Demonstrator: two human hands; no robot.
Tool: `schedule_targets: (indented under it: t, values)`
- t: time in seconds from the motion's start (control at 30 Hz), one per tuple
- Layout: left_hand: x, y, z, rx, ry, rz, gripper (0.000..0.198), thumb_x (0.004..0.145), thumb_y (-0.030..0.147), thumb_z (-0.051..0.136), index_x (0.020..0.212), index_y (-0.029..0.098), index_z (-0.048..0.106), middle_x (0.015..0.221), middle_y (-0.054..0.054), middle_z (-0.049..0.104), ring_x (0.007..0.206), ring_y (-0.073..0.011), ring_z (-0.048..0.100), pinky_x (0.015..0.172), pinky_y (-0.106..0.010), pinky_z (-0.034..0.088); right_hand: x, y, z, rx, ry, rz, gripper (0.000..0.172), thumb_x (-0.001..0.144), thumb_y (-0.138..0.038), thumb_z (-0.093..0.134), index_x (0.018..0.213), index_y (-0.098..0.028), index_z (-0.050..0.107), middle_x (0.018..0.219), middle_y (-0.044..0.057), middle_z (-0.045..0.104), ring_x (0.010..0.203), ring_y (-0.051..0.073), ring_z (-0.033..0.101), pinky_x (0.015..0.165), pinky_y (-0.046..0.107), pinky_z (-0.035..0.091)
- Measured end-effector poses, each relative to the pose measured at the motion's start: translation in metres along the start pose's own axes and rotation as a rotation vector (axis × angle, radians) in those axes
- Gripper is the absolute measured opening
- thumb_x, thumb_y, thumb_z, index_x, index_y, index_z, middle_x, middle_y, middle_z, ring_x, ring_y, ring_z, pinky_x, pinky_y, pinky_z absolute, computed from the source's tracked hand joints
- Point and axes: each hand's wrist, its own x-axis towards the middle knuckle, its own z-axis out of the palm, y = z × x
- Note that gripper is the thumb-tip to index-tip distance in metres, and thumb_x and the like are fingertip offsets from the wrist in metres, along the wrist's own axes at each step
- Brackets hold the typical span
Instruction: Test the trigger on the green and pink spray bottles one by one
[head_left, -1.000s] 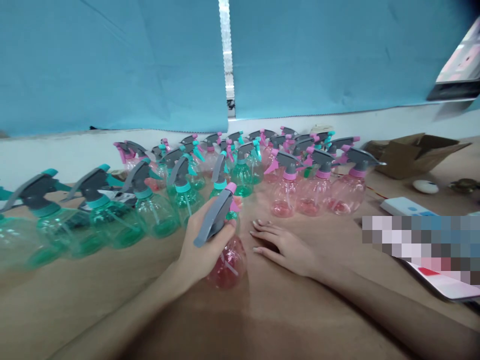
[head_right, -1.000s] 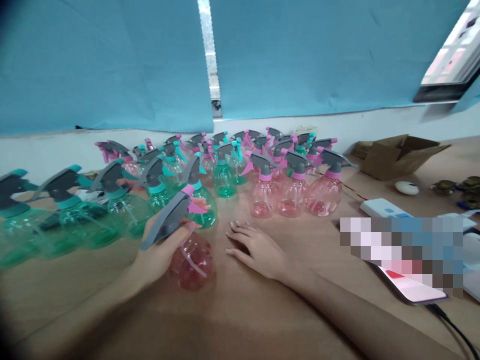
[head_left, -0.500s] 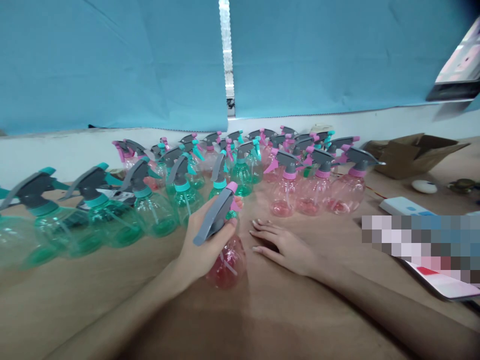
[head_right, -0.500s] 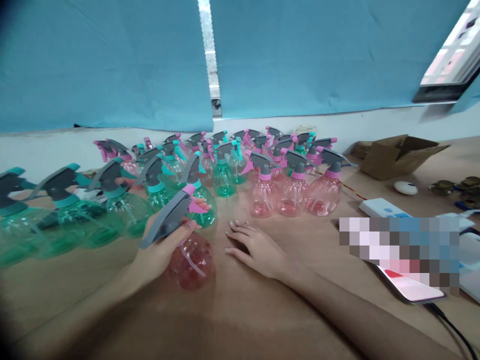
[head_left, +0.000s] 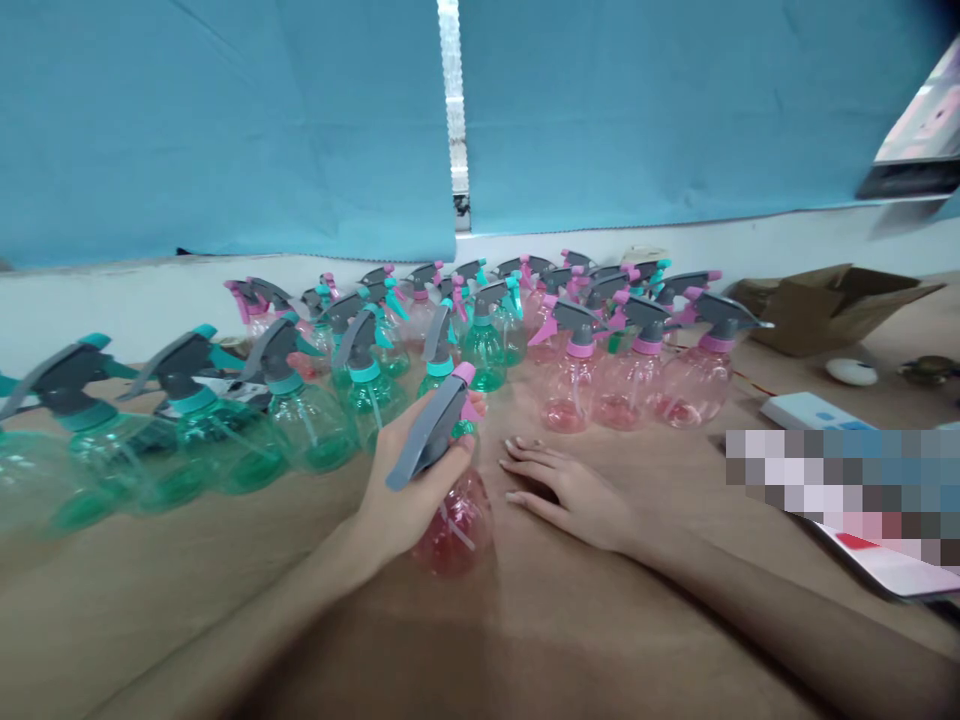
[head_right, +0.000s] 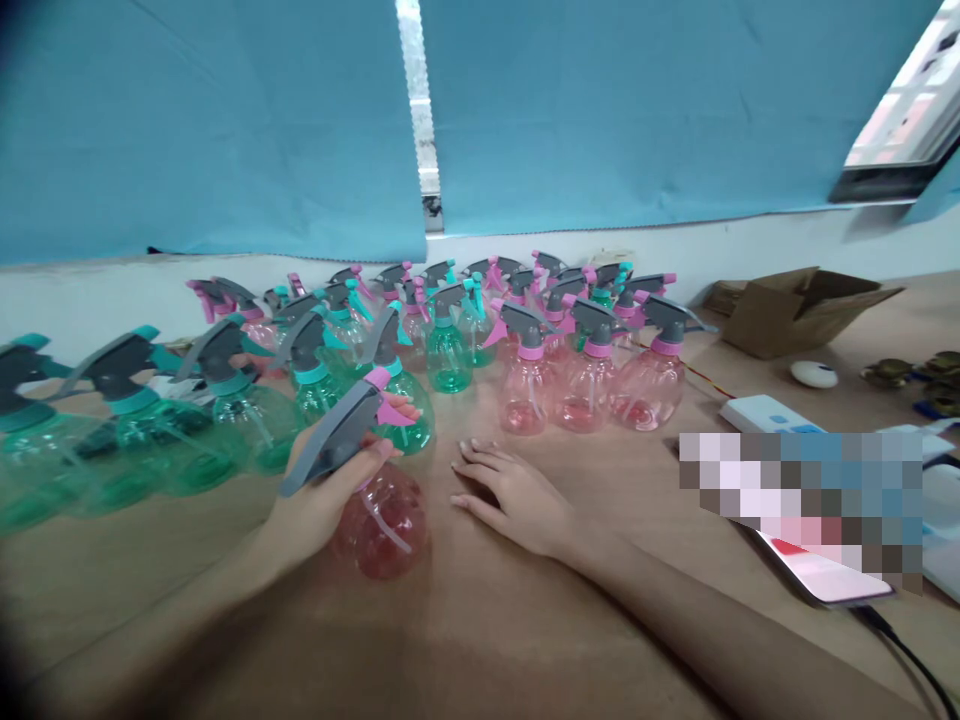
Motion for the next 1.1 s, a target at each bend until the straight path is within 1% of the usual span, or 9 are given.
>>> schedule_targets:
  t: [0.1, 0.23, 0.33, 0.43, 0.53, 0.6, 0.8, 0.97, 1.1]
  values:
    - [-0.0001, 0.0005, -0.0002, 0.01, 0.006, 0.006, 0.009, 0.08, 0.03, 0.053, 0.086, 0.024, 0.056, 0.068, 0.002, 0.054, 0.059, -0.0151, 0.051, 0.056, -0.028, 0.042, 0.0003, -0.0003, -0.0003, -0.003, -0.01, 0.01, 0.049, 0.091, -0.048, 0.039, 0.129, -0.019, 0.05, 0.138, 0.008, 0.044, 0.13, 0.022, 0.036, 0.108, 0.042, 0.03]
    - [0.0002, 0.0008, -0.0003, -0.005, 0.006, 0.048, 0.015, 0.079, 0.025, 0.052, 0.094, 0.026, 0.057, 0.07, 0.003, 0.055, 0.06, -0.0144, 0.051, 0.056, -0.027, 0.042, 0.0003, -0.0003, -0.0005, -0.007, -0.006, 0.008, 0.048, 0.091, -0.048, 0.04, 0.128, -0.019, 0.05, 0.138, 0.008, 0.045, 0.13, 0.022, 0.036, 0.108, 0.042, 0.03]
    - [0.0007, -0.0002, -0.0006, -0.014, 0.009, 0.047, 0.01, 0.079, 0.025, 0.052, 0.088, 0.024, 0.056, 0.068, 0.003, 0.054, 0.062, -0.0148, 0.052, 0.058, -0.027, 0.043, 0.0001, -0.0006, -0.0009, -0.001, 0.003, 0.009, 0.048, 0.091, -0.047, 0.041, 0.129, -0.02, 0.05, 0.137, 0.008, 0.046, 0.129, 0.023, 0.037, 0.107, 0.043, 0.031]
    - [0.002, -0.0004, -0.0021, -0.032, -0.024, 0.04, 0.002, 0.078, 0.021, 0.051, 0.077, 0.023, 0.051, 0.067, 0.003, 0.052, 0.06, -0.0138, 0.051, 0.057, -0.026, 0.042, 0.0, -0.0014, -0.0014, 0.012, 0.012, 0.005, 0.046, 0.091, -0.046, 0.042, 0.128, -0.021, 0.05, 0.136, 0.008, 0.046, 0.129, 0.023, 0.038, 0.107, 0.044, 0.031]
    - [0.0039, 0.0017, -0.0049, -0.056, -0.041, 0.049, 0.008, 0.074, 0.018, 0.051, 0.069, 0.022, 0.046, 0.061, 0.005, 0.044, 0.053, -0.0116, 0.043, 0.051, -0.025, 0.037, -0.0001, -0.002, -0.0015, 0.016, 0.012, 0.012, 0.047, 0.09, -0.047, 0.042, 0.128, -0.02, 0.051, 0.136, 0.008, 0.046, 0.129, 0.023, 0.038, 0.106, 0.044, 0.032]
    - [0.0049, 0.0034, -0.0064, -0.099, -0.058, 0.047, 0.008, 0.074, 0.017, 0.05, 0.068, 0.022, 0.047, 0.062, 0.005, 0.043, 0.053, -0.0114, 0.041, 0.051, -0.025, 0.036, -0.0001, -0.0019, -0.0013, 0.006, 0.004, 0.019, 0.048, 0.09, -0.048, 0.042, 0.127, -0.019, 0.051, 0.137, 0.008, 0.046, 0.129, 0.023, 0.037, 0.107, 0.042, 0.032]
    - [0.0044, 0.0044, -0.007, -0.248, -0.125, 0.02, 0.006, 0.074, 0.016, 0.052, 0.07, 0.022, 0.052, 0.066, 0.004, 0.05, 0.058, -0.0113, 0.044, 0.054, -0.024, 0.037, -0.0001, -0.0011, -0.0013, 0.005, 0.0, 0.015, 0.048, 0.09, -0.048, 0.041, 0.128, -0.019, 0.051, 0.137, 0.008, 0.046, 0.13, 0.022, 0.036, 0.108, 0.042, 0.03]
    - [0.0039, 0.0051, -0.008, -0.17, -0.094, 0.006, 0.005, 0.072, 0.018, 0.054, 0.071, 0.023, 0.054, 0.065, 0.004, 0.05, 0.055, -0.0119, 0.044, 0.051, -0.024, 0.037, -0.0003, -0.0017, -0.002, 0.007, 0.003, 0.016, 0.048, 0.09, -0.047, 0.041, 0.128, -0.02, 0.05, 0.137, 0.008, 0.046, 0.13, 0.022, 0.036, 0.107, 0.042, 0.031]
    - [0.0045, 0.0044, -0.0072, -0.114, -0.058, -0.003, 0.006, 0.073, 0.022, 0.054, 0.079, 0.024, 0.056, 0.067, 0.004, 0.053, 0.058, -0.0135, 0.049, 0.054, -0.025, 0.041, -0.0003, -0.002, -0.0019, 0.022, 0.011, 0.02, 0.047, 0.09, -0.048, 0.042, 0.128, -0.022, 0.051, 0.137, 0.007, 0.046, 0.129, 0.023, 0.037, 0.106, 0.044, 0.032]
